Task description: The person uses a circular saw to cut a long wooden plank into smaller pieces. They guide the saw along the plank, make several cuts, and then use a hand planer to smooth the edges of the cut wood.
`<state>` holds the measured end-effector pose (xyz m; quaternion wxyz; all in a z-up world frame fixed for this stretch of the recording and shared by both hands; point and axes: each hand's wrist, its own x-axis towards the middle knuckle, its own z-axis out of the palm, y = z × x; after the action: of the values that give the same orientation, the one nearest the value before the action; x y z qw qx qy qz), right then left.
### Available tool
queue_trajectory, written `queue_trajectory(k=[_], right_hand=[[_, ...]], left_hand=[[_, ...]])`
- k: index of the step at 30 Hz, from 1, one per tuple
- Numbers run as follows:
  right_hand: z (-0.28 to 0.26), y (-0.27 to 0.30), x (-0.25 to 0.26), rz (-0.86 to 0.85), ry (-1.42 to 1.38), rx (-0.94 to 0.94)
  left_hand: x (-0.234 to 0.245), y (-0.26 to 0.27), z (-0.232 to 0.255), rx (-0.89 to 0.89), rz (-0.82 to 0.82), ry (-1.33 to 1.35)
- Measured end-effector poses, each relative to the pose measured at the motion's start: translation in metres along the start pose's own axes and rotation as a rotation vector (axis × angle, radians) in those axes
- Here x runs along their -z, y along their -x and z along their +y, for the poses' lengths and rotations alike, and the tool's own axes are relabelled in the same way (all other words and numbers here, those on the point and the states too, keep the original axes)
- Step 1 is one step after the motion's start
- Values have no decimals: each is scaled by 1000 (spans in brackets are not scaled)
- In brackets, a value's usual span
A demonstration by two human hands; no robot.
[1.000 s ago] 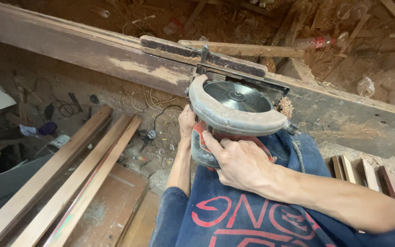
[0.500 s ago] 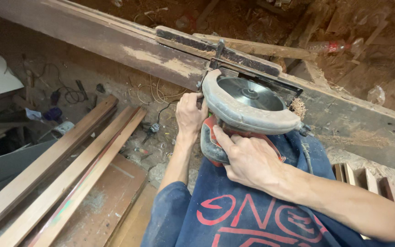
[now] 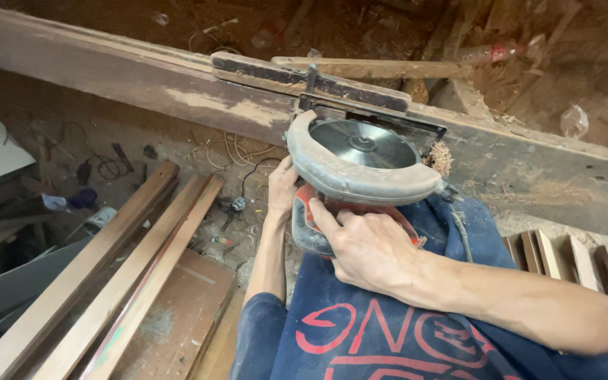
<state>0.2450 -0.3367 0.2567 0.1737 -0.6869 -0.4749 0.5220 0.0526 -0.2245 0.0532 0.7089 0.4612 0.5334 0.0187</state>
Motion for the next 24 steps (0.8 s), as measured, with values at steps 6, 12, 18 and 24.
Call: queue_trajectory(k=[6, 12, 18, 24], right_hand=[[-3, 0, 0, -26, 14, -16], [-3, 1, -1, 1, 11, -8], [-3, 1, -1, -1, 5, -11], [-2, 0, 0, -22, 10, -12]], left_hand=[[1, -4, -15, -2, -37, -159], [-5, -4, -13, -12, 77, -386], [-10, -6, -14, 27, 122, -425], [-8, -5, -19, -48, 87, -340]])
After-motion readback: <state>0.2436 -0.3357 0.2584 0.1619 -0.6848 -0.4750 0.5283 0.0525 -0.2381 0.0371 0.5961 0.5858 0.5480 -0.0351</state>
